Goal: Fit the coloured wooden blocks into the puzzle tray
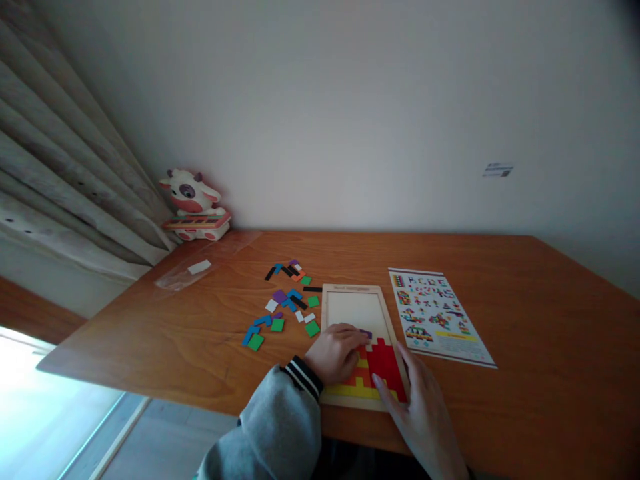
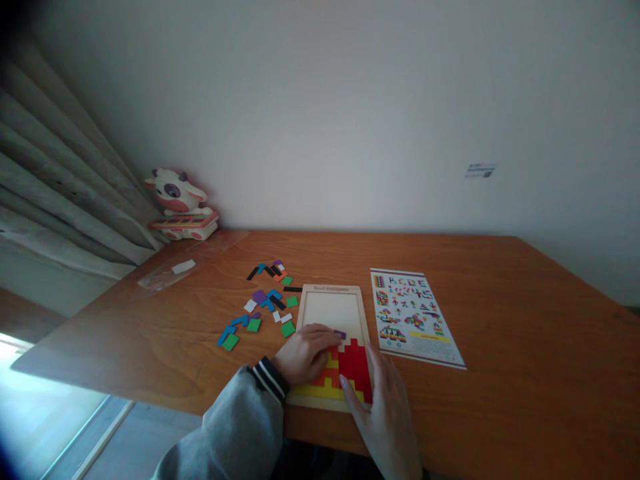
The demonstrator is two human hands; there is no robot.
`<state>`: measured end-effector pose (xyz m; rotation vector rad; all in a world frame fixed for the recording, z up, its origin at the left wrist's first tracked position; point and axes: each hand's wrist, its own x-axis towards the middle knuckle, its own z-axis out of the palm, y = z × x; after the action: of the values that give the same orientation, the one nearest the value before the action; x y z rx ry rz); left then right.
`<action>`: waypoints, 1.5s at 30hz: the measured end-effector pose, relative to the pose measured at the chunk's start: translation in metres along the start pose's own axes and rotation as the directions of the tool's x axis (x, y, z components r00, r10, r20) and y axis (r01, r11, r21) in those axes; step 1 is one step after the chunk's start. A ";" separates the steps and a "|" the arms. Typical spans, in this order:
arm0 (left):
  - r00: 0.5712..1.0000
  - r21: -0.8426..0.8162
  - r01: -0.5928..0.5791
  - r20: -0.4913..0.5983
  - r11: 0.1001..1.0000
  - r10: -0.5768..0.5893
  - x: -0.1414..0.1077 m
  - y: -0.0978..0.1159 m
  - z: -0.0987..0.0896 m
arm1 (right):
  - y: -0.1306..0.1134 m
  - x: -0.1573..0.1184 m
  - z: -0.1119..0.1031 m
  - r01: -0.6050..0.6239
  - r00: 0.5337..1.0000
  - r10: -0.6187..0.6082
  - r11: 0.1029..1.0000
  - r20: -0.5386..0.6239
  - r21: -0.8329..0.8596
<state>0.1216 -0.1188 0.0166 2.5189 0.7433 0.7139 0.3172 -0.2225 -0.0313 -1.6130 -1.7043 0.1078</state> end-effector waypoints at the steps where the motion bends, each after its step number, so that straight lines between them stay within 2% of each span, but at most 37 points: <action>1: 1.000 0.009 -0.016 0.019 1.000 0.016 -0.001 0.000 0.000 | 0.000 0.000 0.000 -0.004 1.000 0.004 1.000 0.008 0.003; 14: 0.993 -0.110 -0.088 0.066 0.990 0.096 -0.002 0.004 -0.001 | -0.002 0.001 0.000 0.010 1.000 -0.010 1.000 -0.011 -0.014; 22: 0.993 -0.126 -0.071 0.090 0.990 0.082 0.000 0.005 -0.002 | -0.004 0.002 -0.002 0.035 0.999 -0.035 0.999 -0.014 -0.026; 27: 0.997 -0.077 -0.019 0.070 0.997 0.024 -0.001 0.004 0.000 | -0.005 0.003 -0.004 0.033 0.999 -0.033 0.999 0.006 -0.039; 30: 0.998 -0.135 0.008 0.065 0.991 0.001 -0.002 0.006 -0.001 | -0.005 0.002 -0.003 0.035 0.999 -0.035 0.999 0.003 -0.042; 33: 0.996 -0.199 -0.010 0.082 0.980 0.027 -0.004 0.008 -0.003 | -0.004 0.002 -0.003 0.048 0.999 -0.048 0.998 -0.003 -0.047; 39: 0.995 -0.252 0.015 0.097 0.968 0.010 -0.004 0.010 -0.004 | -0.002 0.002 -0.002 0.054 0.999 -0.054 0.997 -0.001 -0.052; 41: 0.996 -0.275 -0.010 0.086 0.961 0.035 -0.003 0.010 -0.003 | -0.003 0.002 -0.002 0.058 0.998 -0.059 0.997 -0.010 -0.056; 45: 0.997 -0.169 -0.056 0.049 0.984 0.066 -0.003 0.007 -0.001 | -0.004 0.002 -0.002 0.053 0.998 -0.054 0.997 -0.023 -0.055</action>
<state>0.1214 -0.1255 0.0197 2.4068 0.5650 0.6951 0.3156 -0.2220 -0.0266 -1.6002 -1.7437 0.0157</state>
